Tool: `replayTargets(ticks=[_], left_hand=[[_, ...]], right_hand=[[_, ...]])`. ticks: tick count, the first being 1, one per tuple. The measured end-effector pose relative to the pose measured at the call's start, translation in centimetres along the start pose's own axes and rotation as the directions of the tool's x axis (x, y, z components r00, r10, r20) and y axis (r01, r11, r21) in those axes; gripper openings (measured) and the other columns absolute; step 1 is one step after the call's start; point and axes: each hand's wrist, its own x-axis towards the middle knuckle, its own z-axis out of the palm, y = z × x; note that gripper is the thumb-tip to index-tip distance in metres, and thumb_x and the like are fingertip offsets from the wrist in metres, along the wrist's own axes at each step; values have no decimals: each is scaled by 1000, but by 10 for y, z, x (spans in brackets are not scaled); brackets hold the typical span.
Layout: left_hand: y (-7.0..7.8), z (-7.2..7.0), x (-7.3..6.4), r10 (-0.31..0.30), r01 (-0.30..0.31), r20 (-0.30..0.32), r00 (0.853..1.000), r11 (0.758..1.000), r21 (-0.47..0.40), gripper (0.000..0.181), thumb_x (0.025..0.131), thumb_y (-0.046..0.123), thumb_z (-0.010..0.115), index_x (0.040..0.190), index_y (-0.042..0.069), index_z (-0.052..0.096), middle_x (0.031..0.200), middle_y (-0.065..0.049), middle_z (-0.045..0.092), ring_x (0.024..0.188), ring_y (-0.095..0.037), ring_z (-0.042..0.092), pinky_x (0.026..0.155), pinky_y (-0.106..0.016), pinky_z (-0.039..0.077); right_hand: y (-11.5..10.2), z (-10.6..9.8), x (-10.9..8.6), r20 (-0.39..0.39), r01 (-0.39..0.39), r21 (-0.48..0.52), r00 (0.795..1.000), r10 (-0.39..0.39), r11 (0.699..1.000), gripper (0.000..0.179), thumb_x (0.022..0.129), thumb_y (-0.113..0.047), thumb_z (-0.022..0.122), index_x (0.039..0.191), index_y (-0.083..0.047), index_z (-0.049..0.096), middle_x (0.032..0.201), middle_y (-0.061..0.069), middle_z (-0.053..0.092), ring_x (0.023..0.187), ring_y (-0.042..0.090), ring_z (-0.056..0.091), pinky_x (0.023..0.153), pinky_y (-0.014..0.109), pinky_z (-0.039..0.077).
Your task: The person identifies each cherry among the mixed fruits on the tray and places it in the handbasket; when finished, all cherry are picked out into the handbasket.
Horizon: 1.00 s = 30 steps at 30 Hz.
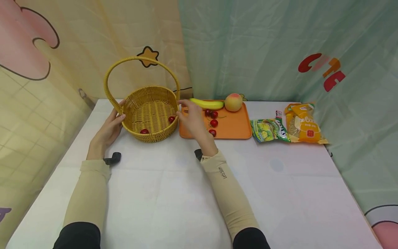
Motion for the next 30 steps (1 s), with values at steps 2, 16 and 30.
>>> replayTargets(ticks=[2,16,30], left_hand=[[0,0,1,-3,3,-5,1000,1000,8,63,111,8,48,166,35,32,178,2,10,163,-20,11,133,-38,1],[1,-2,0,-32,32,-7,999,999,-12,65,111,10,52,167,34,30,178,0,8,163,-17,9,133,-36,0],[1,-1,-1,-25,25,-10,1000,1000,-15,64,111,10,51,166,36,31,178,1,8,163,-17,9,133,-36,0]], right_hand=[[7,-11,2,-40,-27,7,999,27,1000,36,98,-2,73,133,1,68,134,19,68,130,33,62,105,44,56],[67,-56,1,-230,-269,8,937,263,963,33,100,-5,70,132,4,69,131,23,69,125,39,63,106,48,55],[97,-59,-5,-203,-422,-96,895,398,901,31,100,-11,71,127,3,72,128,23,70,123,38,58,111,48,47]])
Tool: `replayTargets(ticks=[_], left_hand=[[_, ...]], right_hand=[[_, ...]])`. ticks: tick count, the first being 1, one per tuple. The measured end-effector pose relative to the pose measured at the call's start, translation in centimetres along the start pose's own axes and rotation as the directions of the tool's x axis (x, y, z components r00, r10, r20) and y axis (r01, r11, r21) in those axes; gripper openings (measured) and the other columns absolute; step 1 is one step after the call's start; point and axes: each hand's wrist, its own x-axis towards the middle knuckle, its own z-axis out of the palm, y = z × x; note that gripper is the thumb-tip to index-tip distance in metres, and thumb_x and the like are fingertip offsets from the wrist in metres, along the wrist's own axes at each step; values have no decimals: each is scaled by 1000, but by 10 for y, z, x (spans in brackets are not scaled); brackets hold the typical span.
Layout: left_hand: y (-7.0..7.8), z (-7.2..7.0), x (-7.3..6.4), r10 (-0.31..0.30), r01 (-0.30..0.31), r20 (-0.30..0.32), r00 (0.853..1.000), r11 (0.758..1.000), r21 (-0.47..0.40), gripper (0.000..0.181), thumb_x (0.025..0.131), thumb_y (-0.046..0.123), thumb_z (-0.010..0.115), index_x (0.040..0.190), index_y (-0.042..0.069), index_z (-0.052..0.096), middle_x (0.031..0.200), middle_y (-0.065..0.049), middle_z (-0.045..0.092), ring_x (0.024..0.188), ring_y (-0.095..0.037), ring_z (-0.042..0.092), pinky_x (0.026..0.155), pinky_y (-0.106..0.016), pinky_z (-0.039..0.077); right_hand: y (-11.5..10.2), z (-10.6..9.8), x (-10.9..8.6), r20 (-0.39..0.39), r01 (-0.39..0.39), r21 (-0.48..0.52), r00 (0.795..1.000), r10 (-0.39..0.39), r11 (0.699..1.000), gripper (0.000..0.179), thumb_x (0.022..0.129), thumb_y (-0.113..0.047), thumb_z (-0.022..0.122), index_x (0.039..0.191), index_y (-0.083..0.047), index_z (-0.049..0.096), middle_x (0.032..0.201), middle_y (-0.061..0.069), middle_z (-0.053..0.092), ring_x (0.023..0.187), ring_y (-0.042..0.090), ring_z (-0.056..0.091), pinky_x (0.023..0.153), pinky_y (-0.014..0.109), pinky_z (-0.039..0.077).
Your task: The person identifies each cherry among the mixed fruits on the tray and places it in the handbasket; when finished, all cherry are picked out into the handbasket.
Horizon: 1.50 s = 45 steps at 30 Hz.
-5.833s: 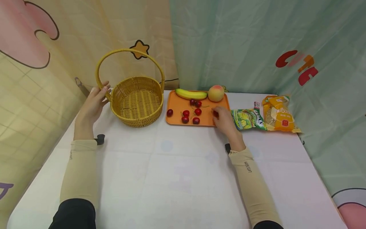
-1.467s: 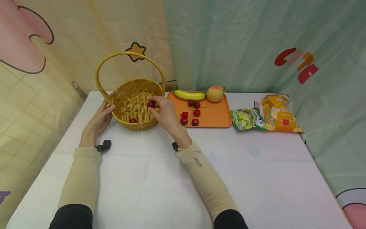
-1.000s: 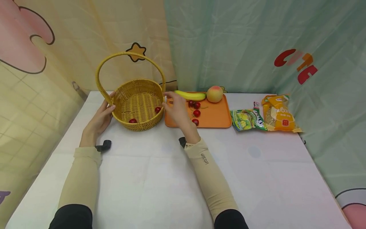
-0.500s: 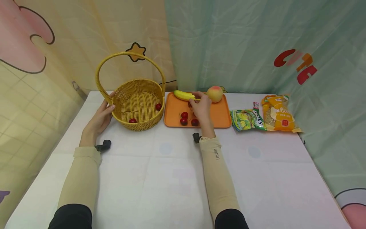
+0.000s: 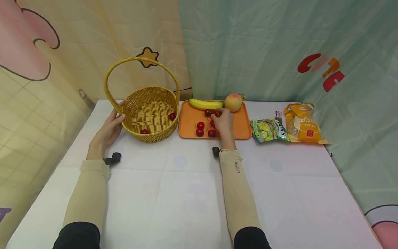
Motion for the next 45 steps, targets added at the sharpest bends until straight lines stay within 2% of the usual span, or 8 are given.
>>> replayTargets(ticks=[10,15,20,26,31,35,41,45], left_hand=[[-1,-2,0,-9,9,-9,1000,1000,-1,64,111,9,51,166,36,31,178,3,9,163,-16,10,133,-35,1],[-1,-3,0,-13,13,-10,1000,1000,3,64,111,12,53,166,36,31,178,2,8,162,-16,10,133,-35,1],[-1,-3,-1,-17,17,-8,1000,1000,11,64,111,14,54,166,37,30,178,1,8,162,-17,11,133,-36,1],[0,-3,0,-12,12,-4,1000,1000,17,64,111,13,53,166,36,30,178,1,7,162,-18,11,133,-37,0],[0,-3,0,-10,10,-4,1000,1000,16,64,111,13,53,166,36,30,178,2,7,162,-18,11,133,-37,0],[0,-2,-1,-15,15,-8,1000,1000,18,65,110,15,54,166,36,30,178,2,7,162,-18,10,133,-37,0],[0,-1,-1,-6,7,-6,1000,1000,19,64,111,13,53,166,36,30,178,1,7,162,-18,11,133,-36,1],[0,0,1,-4,4,-4,1000,1000,20,63,111,11,51,165,37,32,178,1,7,162,-19,11,133,-36,2]], right_hand=[[2,5,-1,11,21,-56,1000,-20,998,27,97,-12,75,120,2,76,122,21,74,119,40,56,110,49,43],[2,6,0,-9,22,-40,1000,-23,999,25,96,-12,77,117,1,77,115,21,75,113,38,59,106,49,46],[0,6,0,-42,21,5,999,-21,1000,27,94,-12,77,118,1,76,113,22,75,115,37,60,110,48,43],[-22,-2,-6,-93,96,126,992,-85,987,29,96,-11,76,123,-1,75,116,20,75,111,33,66,102,44,55],[-52,-1,-17,-53,188,196,982,-181,963,29,97,-10,76,124,0,74,117,18,74,108,30,69,98,41,60],[-73,15,-27,-26,283,247,958,-285,927,27,95,-8,78,121,0,76,115,17,75,108,28,72,96,38,61],[-94,48,-46,43,419,260,895,-444,870,27,94,-5,78,121,1,75,116,16,75,111,28,70,97,42,61],[-104,64,-59,103,464,246,861,-499,851,28,95,-6,78,123,0,74,119,17,74,110,28,71,94,41,62]])
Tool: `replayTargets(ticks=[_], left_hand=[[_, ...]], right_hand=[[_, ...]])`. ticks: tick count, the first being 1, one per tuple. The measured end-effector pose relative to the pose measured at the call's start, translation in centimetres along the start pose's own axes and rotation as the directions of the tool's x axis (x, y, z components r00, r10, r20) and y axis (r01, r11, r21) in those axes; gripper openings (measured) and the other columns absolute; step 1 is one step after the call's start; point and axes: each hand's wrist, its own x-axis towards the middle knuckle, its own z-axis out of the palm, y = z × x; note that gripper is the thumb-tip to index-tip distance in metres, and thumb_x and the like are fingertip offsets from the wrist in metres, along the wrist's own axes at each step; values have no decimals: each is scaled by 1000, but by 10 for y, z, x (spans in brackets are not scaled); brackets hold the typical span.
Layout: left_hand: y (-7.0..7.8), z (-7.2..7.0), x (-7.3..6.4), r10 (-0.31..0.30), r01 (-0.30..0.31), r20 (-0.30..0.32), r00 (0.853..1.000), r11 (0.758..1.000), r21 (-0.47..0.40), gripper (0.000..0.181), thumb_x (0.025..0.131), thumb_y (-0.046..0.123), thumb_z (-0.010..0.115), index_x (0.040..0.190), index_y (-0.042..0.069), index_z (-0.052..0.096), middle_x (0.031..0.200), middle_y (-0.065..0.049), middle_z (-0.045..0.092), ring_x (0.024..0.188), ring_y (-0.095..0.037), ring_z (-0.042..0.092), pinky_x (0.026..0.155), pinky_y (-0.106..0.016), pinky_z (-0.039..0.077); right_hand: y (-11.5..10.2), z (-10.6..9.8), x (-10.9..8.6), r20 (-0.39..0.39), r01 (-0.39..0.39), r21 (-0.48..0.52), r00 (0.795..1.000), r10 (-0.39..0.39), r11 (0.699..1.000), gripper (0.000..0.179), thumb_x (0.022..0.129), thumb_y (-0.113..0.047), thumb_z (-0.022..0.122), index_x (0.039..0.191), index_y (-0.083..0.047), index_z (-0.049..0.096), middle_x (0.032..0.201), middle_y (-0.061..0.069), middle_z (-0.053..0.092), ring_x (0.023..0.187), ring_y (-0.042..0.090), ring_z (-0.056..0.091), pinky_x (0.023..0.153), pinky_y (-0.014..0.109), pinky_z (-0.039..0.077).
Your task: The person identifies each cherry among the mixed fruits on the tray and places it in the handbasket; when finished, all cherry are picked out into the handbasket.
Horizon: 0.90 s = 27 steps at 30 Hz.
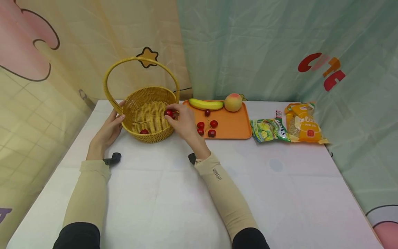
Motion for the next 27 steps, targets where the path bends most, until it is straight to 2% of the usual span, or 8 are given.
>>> replayTargets(ticks=[5,9,14,17,22,27], left_hand=[[0,1,1,0,0,1,1000,1000,7,63,111,11,51,165,37,32,178,3,6,162,-19,12,133,-36,3],[0,2,1,2,-2,-1,1000,1000,7,62,111,10,50,165,37,32,178,3,8,162,-20,13,133,-36,3],[1,3,1,4,-4,-1,1000,1000,4,63,111,10,50,165,37,32,178,3,10,162,-19,13,133,-36,3],[1,2,0,6,-6,-1,1000,1000,9,63,111,10,49,165,36,32,178,3,10,162,-19,13,133,-37,3],[1,2,0,10,-10,-3,1000,1000,4,62,111,10,49,165,36,32,177,1,11,161,-20,14,133,-36,4],[1,1,-1,18,-18,0,1000,1000,-6,63,111,10,50,166,35,32,178,1,11,162,-20,14,133,-35,4]], right_hand=[[-9,16,-5,76,25,-19,997,-23,1000,30,97,-9,77,126,-3,73,122,15,73,108,26,73,94,41,62],[-12,22,-8,98,37,-12,995,-36,999,31,97,-7,76,127,-1,72,123,15,73,111,27,71,96,42,61],[-11,22,-7,117,16,-16,993,-14,1000,33,98,-6,75,130,0,70,128,16,72,116,28,69,100,40,59],[-9,17,-5,123,-17,21,992,15,1000,35,99,-7,73,133,0,68,133,16,70,120,28,67,104,44,57],[-3,1,-1,23,-28,88,999,26,996,35,99,-4,72,133,0,68,131,16,70,121,30,66,102,48,58],[11,-19,6,-94,-33,95,995,42,995,32,97,-3,73,129,0,71,128,17,72,121,32,66,102,48,58]])
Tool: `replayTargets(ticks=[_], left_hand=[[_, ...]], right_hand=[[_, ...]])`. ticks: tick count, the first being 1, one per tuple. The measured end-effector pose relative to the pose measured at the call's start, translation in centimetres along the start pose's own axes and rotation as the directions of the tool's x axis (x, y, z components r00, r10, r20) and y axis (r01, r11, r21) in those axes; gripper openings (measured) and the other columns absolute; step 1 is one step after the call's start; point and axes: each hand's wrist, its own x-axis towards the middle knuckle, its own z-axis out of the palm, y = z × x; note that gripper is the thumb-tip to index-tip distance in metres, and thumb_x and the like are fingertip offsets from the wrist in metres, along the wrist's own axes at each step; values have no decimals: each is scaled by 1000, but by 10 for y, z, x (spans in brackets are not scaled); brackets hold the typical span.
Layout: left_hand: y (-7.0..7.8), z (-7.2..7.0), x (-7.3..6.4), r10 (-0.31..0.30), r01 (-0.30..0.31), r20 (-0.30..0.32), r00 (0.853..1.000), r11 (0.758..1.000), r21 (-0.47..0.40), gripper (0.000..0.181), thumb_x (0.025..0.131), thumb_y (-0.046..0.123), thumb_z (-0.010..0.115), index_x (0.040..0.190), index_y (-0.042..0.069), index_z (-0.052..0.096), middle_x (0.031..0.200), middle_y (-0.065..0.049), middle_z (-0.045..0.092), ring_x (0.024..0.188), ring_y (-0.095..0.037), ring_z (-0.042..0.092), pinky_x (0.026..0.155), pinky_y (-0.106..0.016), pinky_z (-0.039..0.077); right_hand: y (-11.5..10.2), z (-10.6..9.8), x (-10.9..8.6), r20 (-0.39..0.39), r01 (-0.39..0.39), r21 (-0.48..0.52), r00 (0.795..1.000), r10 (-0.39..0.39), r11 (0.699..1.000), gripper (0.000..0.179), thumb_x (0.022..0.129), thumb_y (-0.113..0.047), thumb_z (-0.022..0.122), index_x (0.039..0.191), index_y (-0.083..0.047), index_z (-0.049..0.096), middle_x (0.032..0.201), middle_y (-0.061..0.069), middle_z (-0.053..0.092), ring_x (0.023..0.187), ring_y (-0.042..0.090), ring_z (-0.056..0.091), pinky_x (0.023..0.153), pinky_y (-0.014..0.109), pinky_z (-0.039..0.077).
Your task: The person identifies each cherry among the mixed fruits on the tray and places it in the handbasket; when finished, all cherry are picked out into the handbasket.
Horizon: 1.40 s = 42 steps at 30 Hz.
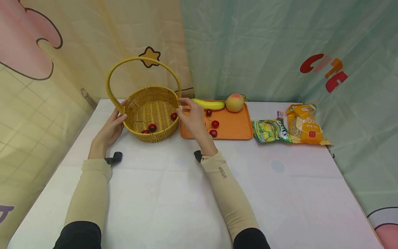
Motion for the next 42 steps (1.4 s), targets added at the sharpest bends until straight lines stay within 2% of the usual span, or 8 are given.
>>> replayTargets(ticks=[5,10,17,23,25,28,35,42], left_hand=[[-1,0,0,5,-5,1,1000,1000,8,62,111,10,50,165,35,33,177,0,12,161,-19,15,133,-35,6],[-1,-1,1,6,-6,6,1000,1000,14,63,111,10,49,166,36,32,178,1,10,161,-20,14,133,-35,5],[-2,-1,0,6,-6,8,1000,1000,10,63,111,10,49,166,36,31,178,0,9,162,-19,13,133,-35,4],[-2,-1,-1,4,-4,6,1000,1000,4,64,111,13,52,166,36,30,178,1,8,162,-19,11,133,-35,2],[-1,-1,-1,1,-1,3,1000,1000,9,64,111,13,52,166,36,31,178,2,9,162,-19,12,133,-36,3],[-1,-1,0,-5,5,1,1000,1000,21,64,111,12,52,166,36,31,178,2,10,162,-19,13,133,-36,4],[-1,-1,0,-7,7,7,1000,1000,19,64,111,12,51,166,36,30,178,1,8,163,-19,11,133,-36,2],[0,-1,0,-18,18,-2,1000,999,38,64,111,12,51,166,38,31,178,2,8,163,-19,10,134,-38,1]], right_hand=[[20,-20,5,-106,-68,-6,992,67,998,28,97,-1,72,125,2,72,126,20,72,122,38,66,103,52,57],[41,-32,5,-151,-157,-77,978,145,985,30,97,-2,71,126,6,71,129,25,70,121,40,66,104,52,56],[56,-42,2,-172,-273,-256,957,235,927,37,95,-4,73,131,7,68,124,27,70,113,42,63,104,49,50],[63,-44,1,-108,-289,-431,957,270,855,42,95,-10,75,134,4,68,127,23,71,120,41,63,110,50,47],[64,-44,0,-80,-280,-460,958,274,842,43,95,-11,74,135,3,68,124,23,72,120,41,63,110,50,47],[65,-43,0,-46,-271,-467,958,282,842,41,95,-11,74,133,2,68,120,21,73,117,40,64,109,50,47],[62,-37,-2,12,-267,-479,950,311,836,33,98,-11,75,128,0,72,124,19,74,120,37,64,110,46,49],[61,-31,-3,51,-261,-486,944,325,834,27,98,-11,75,123,0,73,118,18,75,111,34,65,103,45,54]])
